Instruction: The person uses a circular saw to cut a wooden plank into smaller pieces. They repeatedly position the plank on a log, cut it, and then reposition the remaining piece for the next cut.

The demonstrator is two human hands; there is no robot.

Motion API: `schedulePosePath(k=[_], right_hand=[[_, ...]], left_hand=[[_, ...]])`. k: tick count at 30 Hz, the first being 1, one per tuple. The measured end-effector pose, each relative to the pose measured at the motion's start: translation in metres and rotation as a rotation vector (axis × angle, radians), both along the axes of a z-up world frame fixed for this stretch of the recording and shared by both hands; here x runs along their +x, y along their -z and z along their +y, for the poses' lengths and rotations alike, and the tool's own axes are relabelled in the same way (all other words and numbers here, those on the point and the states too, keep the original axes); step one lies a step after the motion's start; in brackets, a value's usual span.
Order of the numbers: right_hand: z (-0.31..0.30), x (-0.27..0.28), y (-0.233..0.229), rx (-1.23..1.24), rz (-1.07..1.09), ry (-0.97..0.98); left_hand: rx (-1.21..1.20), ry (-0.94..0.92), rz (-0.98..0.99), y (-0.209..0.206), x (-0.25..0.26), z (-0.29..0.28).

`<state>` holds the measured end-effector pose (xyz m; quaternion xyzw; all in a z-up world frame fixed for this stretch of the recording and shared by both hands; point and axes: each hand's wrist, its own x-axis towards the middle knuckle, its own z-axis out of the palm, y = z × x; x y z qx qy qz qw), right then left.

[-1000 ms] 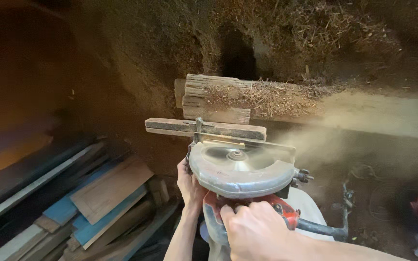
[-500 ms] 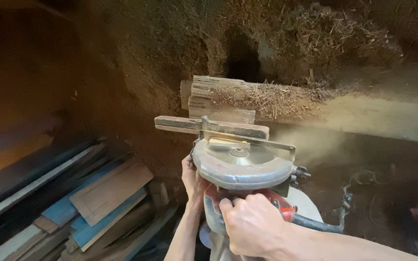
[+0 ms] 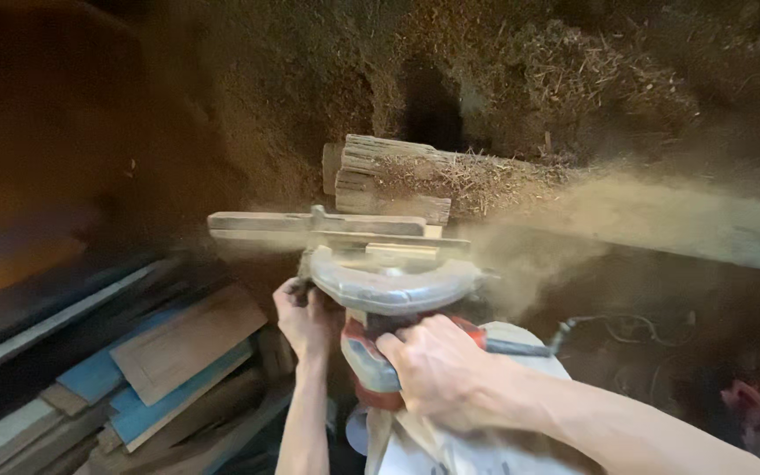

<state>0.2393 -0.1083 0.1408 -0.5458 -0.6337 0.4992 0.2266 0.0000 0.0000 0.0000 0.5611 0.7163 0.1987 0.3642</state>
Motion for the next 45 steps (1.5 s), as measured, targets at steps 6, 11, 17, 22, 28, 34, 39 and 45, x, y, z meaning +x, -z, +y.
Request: schedulePosePath(k=[6,11,17,22,28,34,39,45], right_hand=[[0.008,-0.005,0.031,0.203,0.107,0.034],[-0.045,0.038,0.006,0.201,-0.005,-0.006],[-0.161,0.126,-0.067,0.098,0.000,0.320],[-0.219,0.122,-0.056,-0.331,-0.445,0.714],[-0.284,0.123,-0.028,-0.478,-0.270,1.083],[-0.331,0.127,-0.010,-0.197,-0.267,1.166],[-0.344,0.131,0.004,-0.256,-0.097,1.236],[-0.342,0.127,0.000,-0.235,-0.165,1.191]], left_hand=[[0.148,0.001,0.105,-0.013,-0.012,0.014],[0.074,-0.007,-0.105,-0.082,0.022,-0.022],[-0.220,0.098,-0.791,-0.103,0.052,-0.080],[-0.452,-0.185,-0.518,-0.042,0.127,-0.056],[-0.434,-0.322,-0.335,-0.012,0.191,-0.027],[-0.231,-0.222,0.017,0.021,0.199,-0.025],[-0.070,0.337,0.274,-0.009,0.154,-0.046],[0.189,1.254,0.481,-0.068,0.159,-0.037]])
